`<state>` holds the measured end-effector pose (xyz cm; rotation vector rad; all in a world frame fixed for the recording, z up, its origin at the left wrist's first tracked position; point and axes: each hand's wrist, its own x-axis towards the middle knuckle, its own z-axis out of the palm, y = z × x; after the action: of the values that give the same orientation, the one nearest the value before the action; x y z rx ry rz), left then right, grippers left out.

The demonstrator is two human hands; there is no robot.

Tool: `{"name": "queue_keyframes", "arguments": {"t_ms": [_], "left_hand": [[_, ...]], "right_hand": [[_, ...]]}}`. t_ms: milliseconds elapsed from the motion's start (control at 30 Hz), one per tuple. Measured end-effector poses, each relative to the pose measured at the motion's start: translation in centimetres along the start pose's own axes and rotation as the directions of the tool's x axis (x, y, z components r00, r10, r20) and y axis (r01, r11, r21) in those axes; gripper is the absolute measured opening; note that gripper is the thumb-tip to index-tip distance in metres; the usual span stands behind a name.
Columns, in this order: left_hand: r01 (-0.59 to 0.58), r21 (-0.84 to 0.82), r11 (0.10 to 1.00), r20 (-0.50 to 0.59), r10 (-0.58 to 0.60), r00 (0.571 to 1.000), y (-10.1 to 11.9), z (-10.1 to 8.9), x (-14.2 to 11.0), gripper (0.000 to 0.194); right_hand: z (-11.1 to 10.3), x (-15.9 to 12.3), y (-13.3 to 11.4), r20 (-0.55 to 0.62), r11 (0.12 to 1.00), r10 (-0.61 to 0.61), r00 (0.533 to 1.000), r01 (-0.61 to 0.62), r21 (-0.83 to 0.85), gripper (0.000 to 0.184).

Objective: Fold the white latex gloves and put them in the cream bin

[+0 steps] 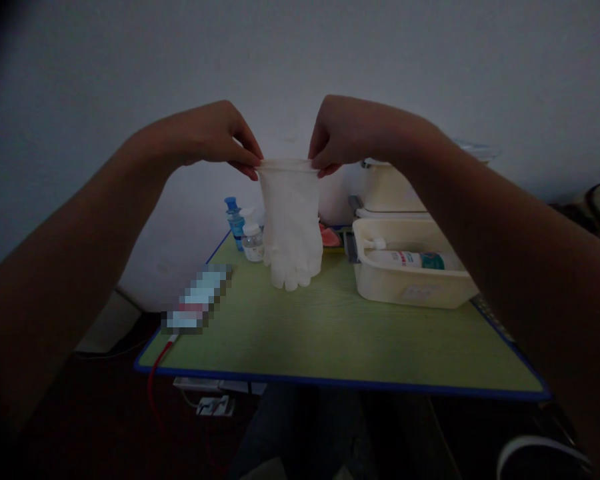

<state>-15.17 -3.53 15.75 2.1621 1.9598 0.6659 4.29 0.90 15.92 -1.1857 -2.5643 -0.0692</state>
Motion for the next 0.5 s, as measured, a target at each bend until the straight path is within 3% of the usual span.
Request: {"name": "queue_keyframes", "arguments": {"t_ms": [333, 500], "left_hand": [[-0.132, -0.164, 0.978, -0.107, 0.115, 0.988, 0.6, -1.3, -1.4, 0.018], [-0.100, -0.158, 0.982, -0.103, 0.084, 0.991, 0.8, -1.6, -1.8, 0.022]], "right_hand": [[-1.6, -1.9, -0.9, -0.090, 0.982, 0.035, 0.995, -0.018, 0.188, 0.028], [-1.9, -2.4, -0.9, -0.105, 0.930, 0.078, 0.991, -0.034, 0.367, 0.008]]}}
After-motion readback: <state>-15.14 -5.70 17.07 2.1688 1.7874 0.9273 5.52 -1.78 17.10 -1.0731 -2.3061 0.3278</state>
